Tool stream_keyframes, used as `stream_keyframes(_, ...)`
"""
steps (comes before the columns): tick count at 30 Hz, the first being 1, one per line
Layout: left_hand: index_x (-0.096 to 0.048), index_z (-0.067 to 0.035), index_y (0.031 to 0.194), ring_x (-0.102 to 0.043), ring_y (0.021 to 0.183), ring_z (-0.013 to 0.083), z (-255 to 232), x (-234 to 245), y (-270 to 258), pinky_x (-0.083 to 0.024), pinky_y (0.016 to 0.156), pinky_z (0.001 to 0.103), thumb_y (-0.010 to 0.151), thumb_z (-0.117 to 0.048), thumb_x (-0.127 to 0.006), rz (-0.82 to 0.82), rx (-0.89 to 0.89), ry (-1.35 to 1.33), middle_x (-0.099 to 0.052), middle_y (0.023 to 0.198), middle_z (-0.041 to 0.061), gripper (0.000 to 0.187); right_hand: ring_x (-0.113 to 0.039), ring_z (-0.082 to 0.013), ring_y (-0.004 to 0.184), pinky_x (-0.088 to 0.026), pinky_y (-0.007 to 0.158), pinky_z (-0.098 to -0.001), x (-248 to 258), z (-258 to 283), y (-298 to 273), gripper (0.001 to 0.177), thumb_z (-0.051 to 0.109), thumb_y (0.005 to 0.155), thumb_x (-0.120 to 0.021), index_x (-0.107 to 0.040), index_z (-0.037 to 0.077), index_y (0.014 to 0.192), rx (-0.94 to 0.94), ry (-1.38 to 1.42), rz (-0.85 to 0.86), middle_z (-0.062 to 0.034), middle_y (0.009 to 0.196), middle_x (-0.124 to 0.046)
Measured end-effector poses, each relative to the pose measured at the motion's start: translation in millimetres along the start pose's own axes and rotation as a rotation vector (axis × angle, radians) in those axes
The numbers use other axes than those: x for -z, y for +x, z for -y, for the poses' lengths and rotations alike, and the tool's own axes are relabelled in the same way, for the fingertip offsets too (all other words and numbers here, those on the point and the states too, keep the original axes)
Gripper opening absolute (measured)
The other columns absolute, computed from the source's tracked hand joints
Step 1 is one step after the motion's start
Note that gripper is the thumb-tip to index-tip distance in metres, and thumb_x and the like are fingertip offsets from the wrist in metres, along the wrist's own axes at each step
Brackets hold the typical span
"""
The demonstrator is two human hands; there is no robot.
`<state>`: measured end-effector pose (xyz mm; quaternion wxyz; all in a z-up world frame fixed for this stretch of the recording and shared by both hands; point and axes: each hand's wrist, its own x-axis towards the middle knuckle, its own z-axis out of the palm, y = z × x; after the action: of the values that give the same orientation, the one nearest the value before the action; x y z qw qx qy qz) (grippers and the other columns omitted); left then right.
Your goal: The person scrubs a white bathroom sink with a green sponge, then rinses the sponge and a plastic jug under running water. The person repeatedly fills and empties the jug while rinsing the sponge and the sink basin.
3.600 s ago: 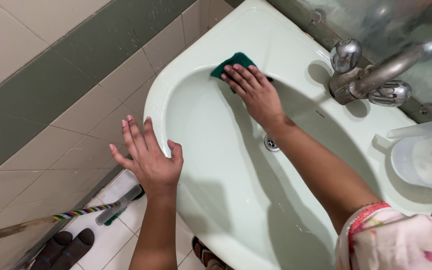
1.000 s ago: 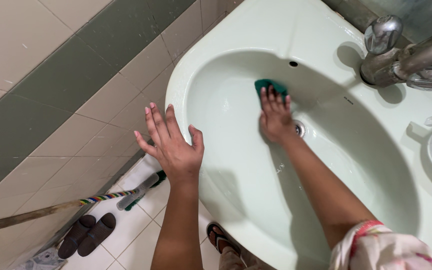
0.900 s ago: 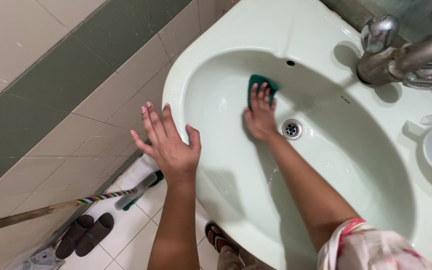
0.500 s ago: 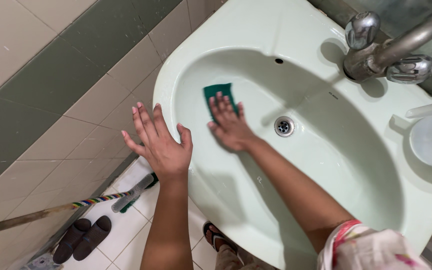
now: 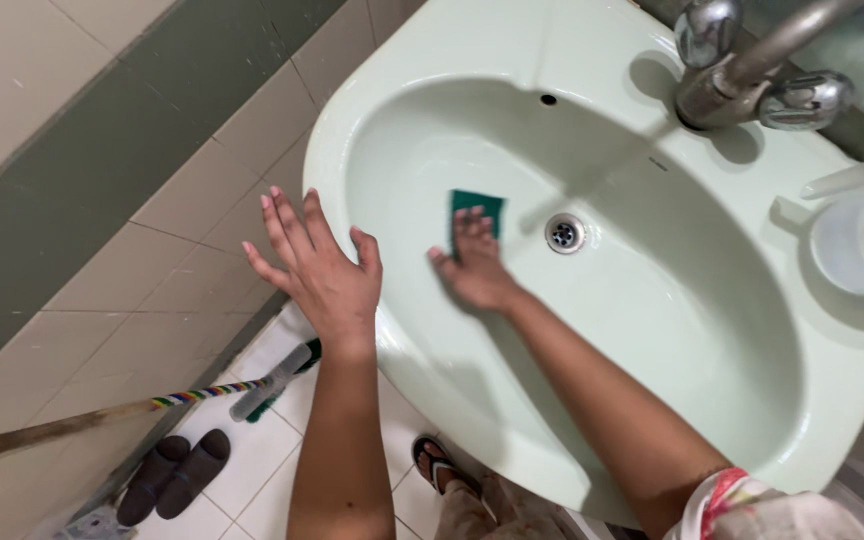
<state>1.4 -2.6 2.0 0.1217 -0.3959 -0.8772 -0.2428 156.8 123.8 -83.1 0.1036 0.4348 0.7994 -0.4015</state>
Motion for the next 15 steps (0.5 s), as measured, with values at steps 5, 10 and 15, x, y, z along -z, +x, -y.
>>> stream_keyframes(5,-0.053,-0.002,0.146,-0.024,0.157,0.0352,1.4,-1.9,-2.0,-0.004,0.123,0.066,0.091,-0.026,-0.060,0.006,-0.013,0.000,-0.038,0.162,0.026,0.061,0.001,-0.0375,0.156,-0.009,0.125,-0.0470,-16.8,18.0,-31.2,0.076,0.042,0.101,-0.038,-0.007,0.008,0.163,0.221,0.002,-0.034,-0.0230,0.169,0.000)
stream_keyframes(10,-0.054,-0.002,0.145,-0.023,0.158,0.0355,3.7,-4.3,-3.3,-0.004,0.123,0.065,0.092,-0.026,-0.059,0.003,-0.009,0.003,-0.037,0.162,0.025,0.059,-0.067,-0.0341,0.121,-0.050,0.107,-0.0418,15.5,57.9,-60.2,0.044,0.022,0.093,-0.054,-0.069,0.009,0.133,0.116,0.060,-0.109,-0.0199,0.130,-0.071)
stream_keyframes(15,-0.056,-0.002,0.144,-0.022,0.158,0.0357,6.2,-7.1,-3.6,-0.004,0.123,0.066,0.093,-0.027,-0.060,0.011,-0.004,-0.024,-0.036,0.163,0.025,0.058,-0.074,-0.0256,0.075,-0.057,0.069,-0.0349,62.4,131.1,-172.6,0.026,0.029,0.089,-0.062,-0.076,0.012,0.102,0.427,0.214,0.195,-0.0097,0.087,-0.079)
